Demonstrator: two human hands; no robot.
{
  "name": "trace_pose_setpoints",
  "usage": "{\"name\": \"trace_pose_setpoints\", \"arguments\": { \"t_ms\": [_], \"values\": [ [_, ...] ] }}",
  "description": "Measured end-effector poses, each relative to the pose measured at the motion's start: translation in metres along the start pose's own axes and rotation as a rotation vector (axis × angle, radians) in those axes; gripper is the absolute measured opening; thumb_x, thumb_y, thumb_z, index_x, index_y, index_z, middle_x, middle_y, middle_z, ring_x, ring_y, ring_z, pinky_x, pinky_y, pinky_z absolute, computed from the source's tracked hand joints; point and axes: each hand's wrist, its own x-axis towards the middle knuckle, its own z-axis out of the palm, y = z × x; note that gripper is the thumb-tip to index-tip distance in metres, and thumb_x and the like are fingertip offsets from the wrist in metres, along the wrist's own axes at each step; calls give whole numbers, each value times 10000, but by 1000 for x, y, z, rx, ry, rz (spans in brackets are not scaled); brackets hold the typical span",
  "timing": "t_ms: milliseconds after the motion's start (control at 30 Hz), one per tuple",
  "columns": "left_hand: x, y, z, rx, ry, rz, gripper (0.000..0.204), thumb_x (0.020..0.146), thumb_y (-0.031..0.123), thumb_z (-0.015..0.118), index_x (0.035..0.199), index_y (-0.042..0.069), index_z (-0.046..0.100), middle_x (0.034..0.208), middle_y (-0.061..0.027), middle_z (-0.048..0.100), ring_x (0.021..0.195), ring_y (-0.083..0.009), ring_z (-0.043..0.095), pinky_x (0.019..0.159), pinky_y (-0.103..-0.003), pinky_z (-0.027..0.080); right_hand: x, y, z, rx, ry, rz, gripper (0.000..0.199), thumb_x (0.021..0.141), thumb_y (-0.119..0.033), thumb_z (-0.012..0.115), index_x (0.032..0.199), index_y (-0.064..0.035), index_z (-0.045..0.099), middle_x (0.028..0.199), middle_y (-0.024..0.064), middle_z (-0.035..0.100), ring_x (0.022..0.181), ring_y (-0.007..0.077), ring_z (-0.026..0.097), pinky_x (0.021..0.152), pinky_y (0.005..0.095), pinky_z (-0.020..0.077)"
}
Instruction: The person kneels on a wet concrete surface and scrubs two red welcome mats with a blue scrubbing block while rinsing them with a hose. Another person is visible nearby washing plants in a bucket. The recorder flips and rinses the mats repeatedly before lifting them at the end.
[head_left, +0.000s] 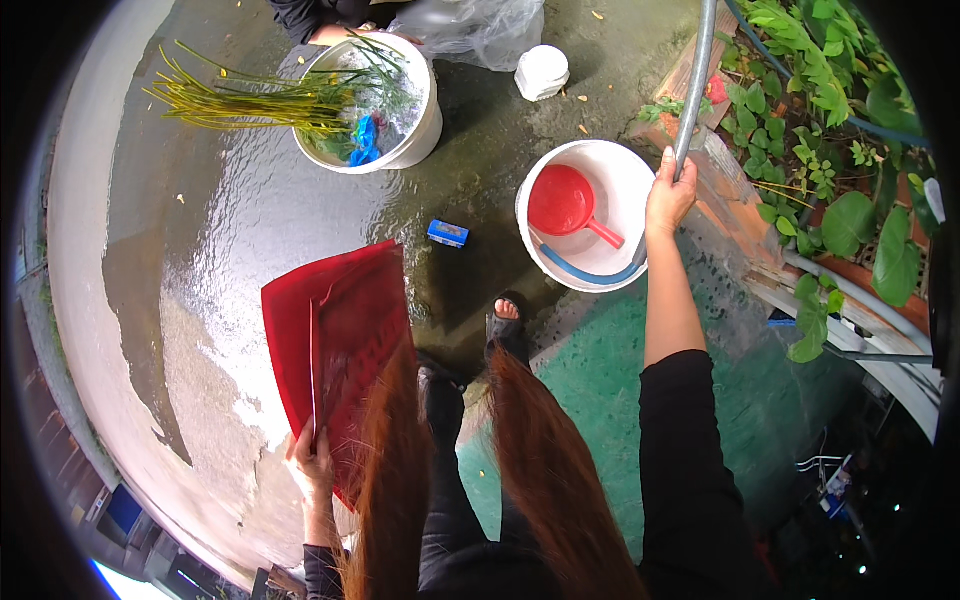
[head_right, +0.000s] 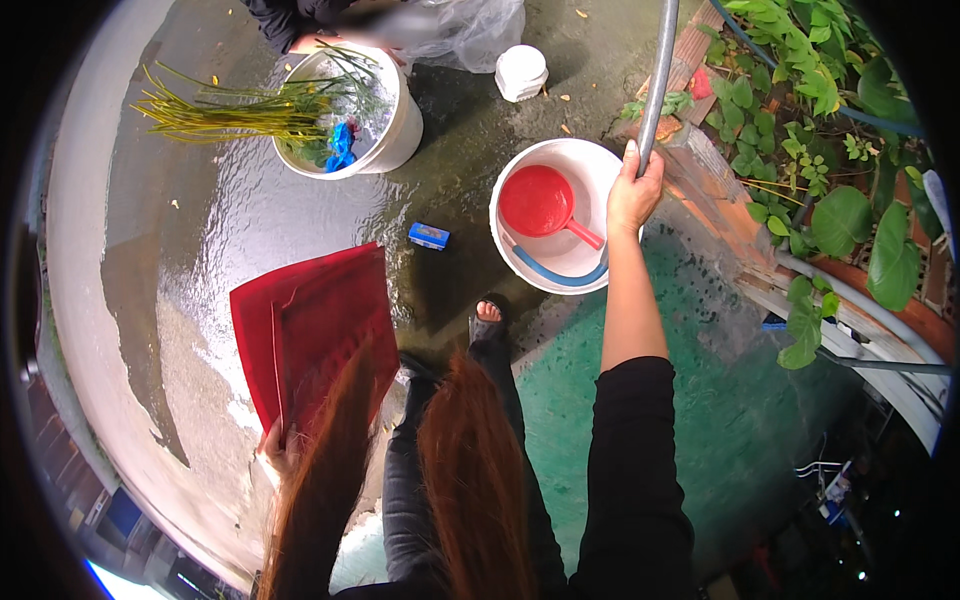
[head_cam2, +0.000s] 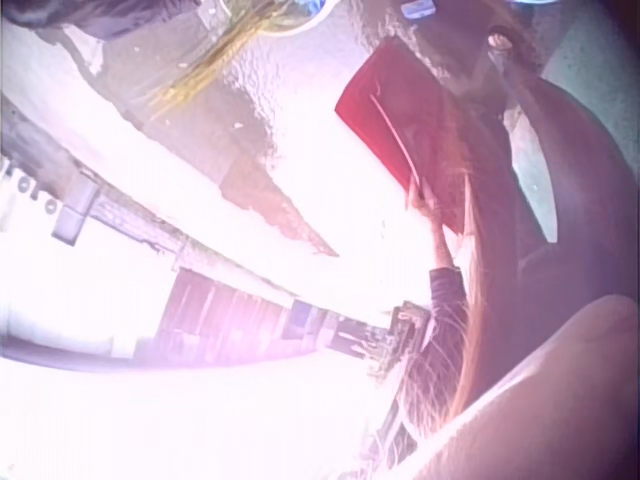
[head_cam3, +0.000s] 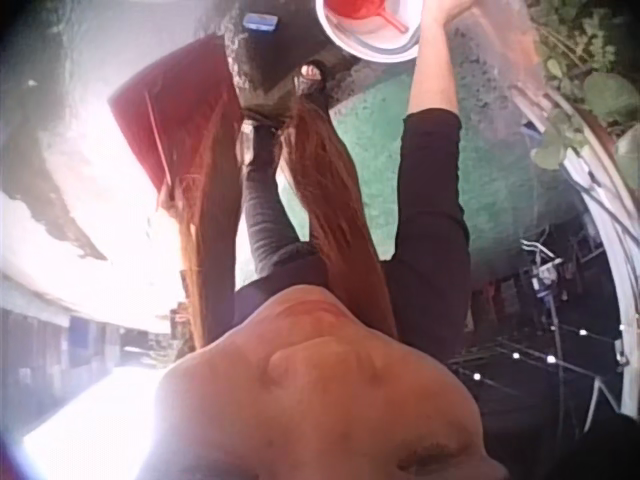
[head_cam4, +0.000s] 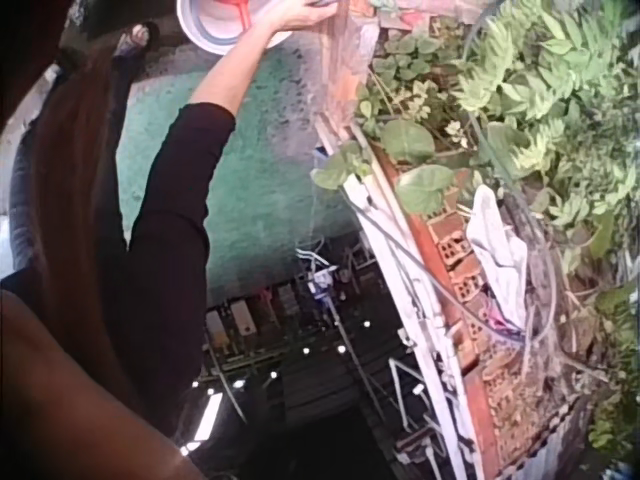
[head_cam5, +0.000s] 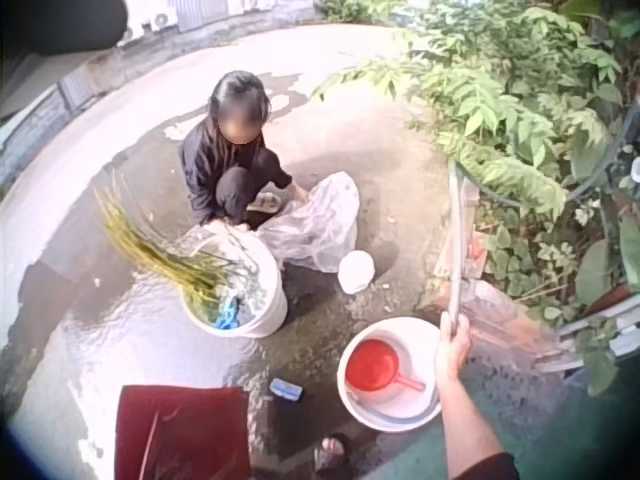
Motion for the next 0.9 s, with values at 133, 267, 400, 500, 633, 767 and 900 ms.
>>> {"name": "trace_pose_setpoints", "arguments": {
  "t_ms": [133,267,400,500,633,767,900],
  "values": [
    [-3,0,-2,21,40,62,238,749,-32,589,983,4,616,866,-158,616,761,-248,609,675,-328,486,-8,27,13,50,39,48,353,832,-357,582,864,-6,552,566,20,514,498,113,493,474,274,400],
    [-6,22,-24,183,-6,4,217,756,-13,586,971,2,618,846,-155,616,722,-256,610,640,-323,487,18,3,0,76,98,121,366,823,-358,585,874,4,556,632,70,556,547,178,526,513,310,412],
    [-3,39,-44,226,11,75,217,750,-2,586,964,3,621,815,-144,617,716,-256,609,644,-327,483,62,-25,-26,50,175,118,394,810,-380,576,889,5,578,761,155,616,695,302,588,626,397,435],
    [2,64,-59,222,-10,-60,218,748,-1,587,963,0,621,808,-143,616,710,-258,606,648,-324,481,98,-26,-39,29,226,62,396,806,-384,580,875,5,589,757,149,619,670,293,580,625,389,437],
    [10,69,-68,242,-14,-90,221,747,0,589,965,11,623,808,-145,613,689,-258,602,628,-324,477,134,-42,-52,-18,289,24,404,787,-412,591,853,-13,591,752,133,626,679,286,587,623,382,435],
    [30,73,-68,235,-18,-75,222,745,10,594,963,30,629,769,-146,609,650,-251,597,580,-322,473,156,-68,-53,-88,317,48,409,786,-415,587,857,-13,588,759,138,627,695,303,590,630,401,434],
    [50,77,-63,258,-45,-45,219,743,28,599,960,33,631,727,-147,603,616,-246,596,549,-321,469,177,-76,-45,-107,397,1,421,787,-418,581,890,-10,593,806,157,628,730,325,588,650,413,434]
  ]
}}
